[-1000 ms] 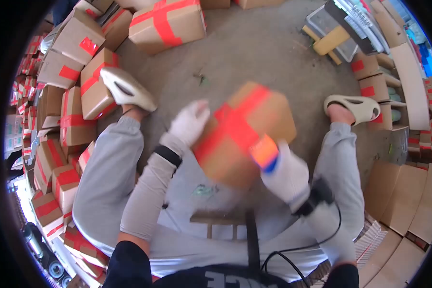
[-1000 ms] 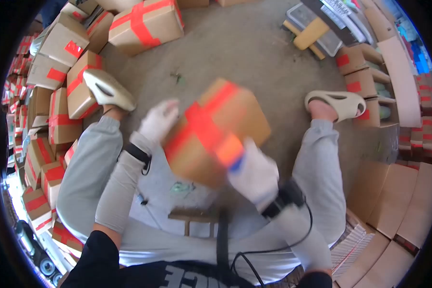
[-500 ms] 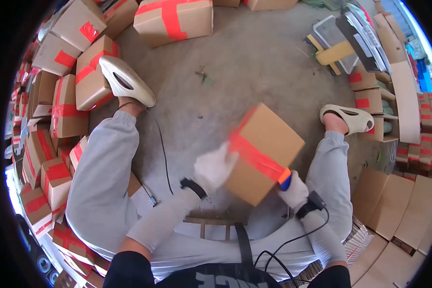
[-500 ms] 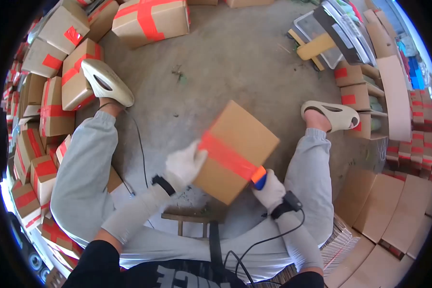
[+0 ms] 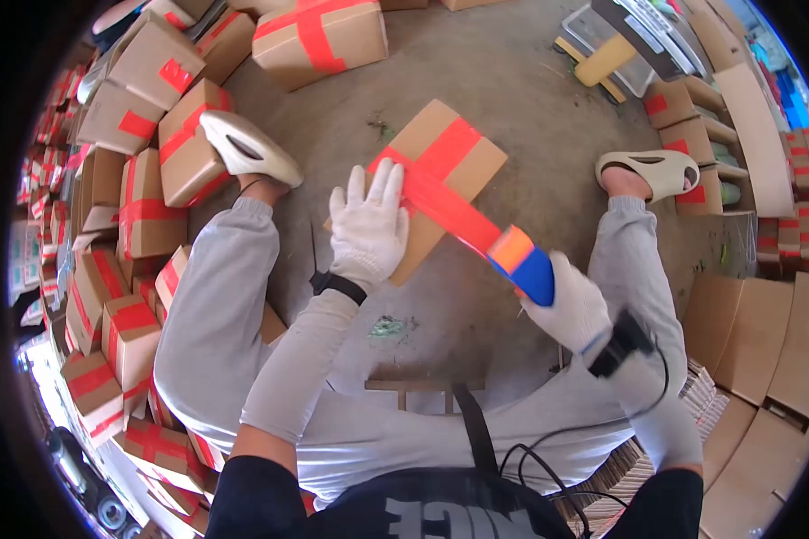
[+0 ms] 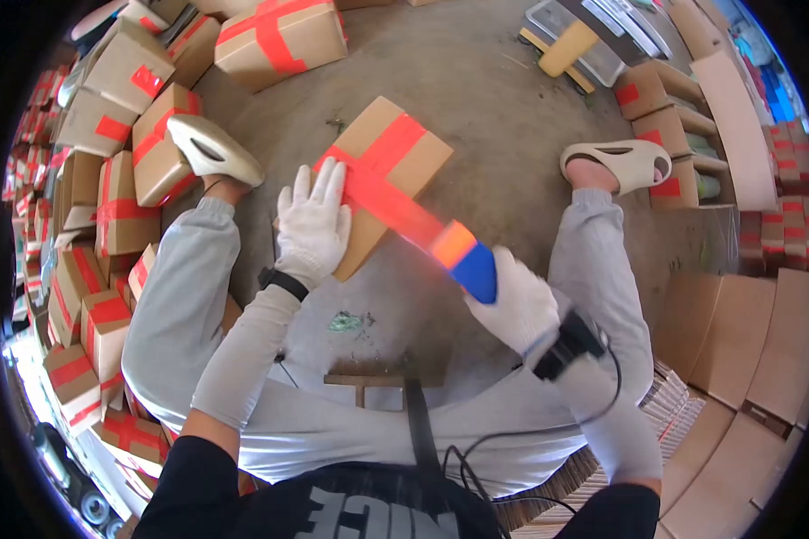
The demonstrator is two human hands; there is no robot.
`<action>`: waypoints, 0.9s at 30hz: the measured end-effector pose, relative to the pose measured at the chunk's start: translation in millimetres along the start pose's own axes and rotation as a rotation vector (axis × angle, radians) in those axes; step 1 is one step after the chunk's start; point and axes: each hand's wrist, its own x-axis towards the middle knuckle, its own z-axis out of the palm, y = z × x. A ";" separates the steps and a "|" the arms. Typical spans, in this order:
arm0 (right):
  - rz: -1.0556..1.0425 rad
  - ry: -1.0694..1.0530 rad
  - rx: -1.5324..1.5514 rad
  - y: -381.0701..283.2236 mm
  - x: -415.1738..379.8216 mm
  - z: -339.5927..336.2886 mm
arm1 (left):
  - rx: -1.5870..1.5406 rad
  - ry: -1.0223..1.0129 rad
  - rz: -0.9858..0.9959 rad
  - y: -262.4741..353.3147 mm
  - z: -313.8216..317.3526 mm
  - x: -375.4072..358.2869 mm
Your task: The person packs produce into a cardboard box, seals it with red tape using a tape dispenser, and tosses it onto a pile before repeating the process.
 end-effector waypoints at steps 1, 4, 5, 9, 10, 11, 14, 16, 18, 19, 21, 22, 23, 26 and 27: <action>0.056 -0.029 -0.065 21.5 -14.7 13.6 | -0.015 0.013 -0.023 -5.3 9.3 -1.2; 0.138 -0.051 0.022 38.3 -24.8 56.5 | -0.072 0.061 0.002 -7.1 12.6 -10.2; 0.133 -0.051 -0.004 37.1 -9.5 71.1 | -0.061 0.106 0.002 -10.5 15.5 -2.4; 0.039 -0.144 0.059 18.7 76.6 115.5 | -0.081 0.129 0.029 -11.6 15.6 -1.4; 0.053 -0.181 0.051 4.8 100.5 120.3 | -0.089 0.118 0.014 -9.3 14.7 -0.7; 0.038 -0.123 -0.078 -0.2 114.2 129.1 | -0.083 0.106 0.010 -8.8 15.4 -1.2; 0.187 -0.600 -0.046 -30.9 152.2 80.3 | -0.077 0.119 0.047 -7.9 10.5 1.7; 0.173 -0.556 0.023 -30.2 150.7 80.2 | -0.315 0.187 0.021 -22.6 11.3 -4.0; 0.141 -0.507 0.070 -23.3 150.8 83.3 | -0.937 0.060 -0.347 -64.5 27.3 14.9; 0.119 -0.514 0.080 -19.0 141.8 82.8 | -1.439 -0.144 -0.725 -101.0 30.6 17.4; 0.474 -0.338 0.220 1.4 96.0 60.6 | -1.436 -0.461 -0.670 -119.9 31.2 29.3; 0.452 -0.041 0.658 40.8 71.1 99.8 | -1.353 -0.478 -0.536 -110.5 41.8 31.0; 0.389 0.277 1.091 73.2 59.6 145.2 | -1.264 -0.475 -0.393 -99.3 54.2 41.5; 0.616 0.408 1.102 54.3 65.2 159.5 | -1.219 -0.239 -0.166 -44.6 80.2 31.9; 0.667 0.383 0.954 32.2 75.3 153.8 | -1.152 -0.085 -0.134 -35.1 72.7 33.0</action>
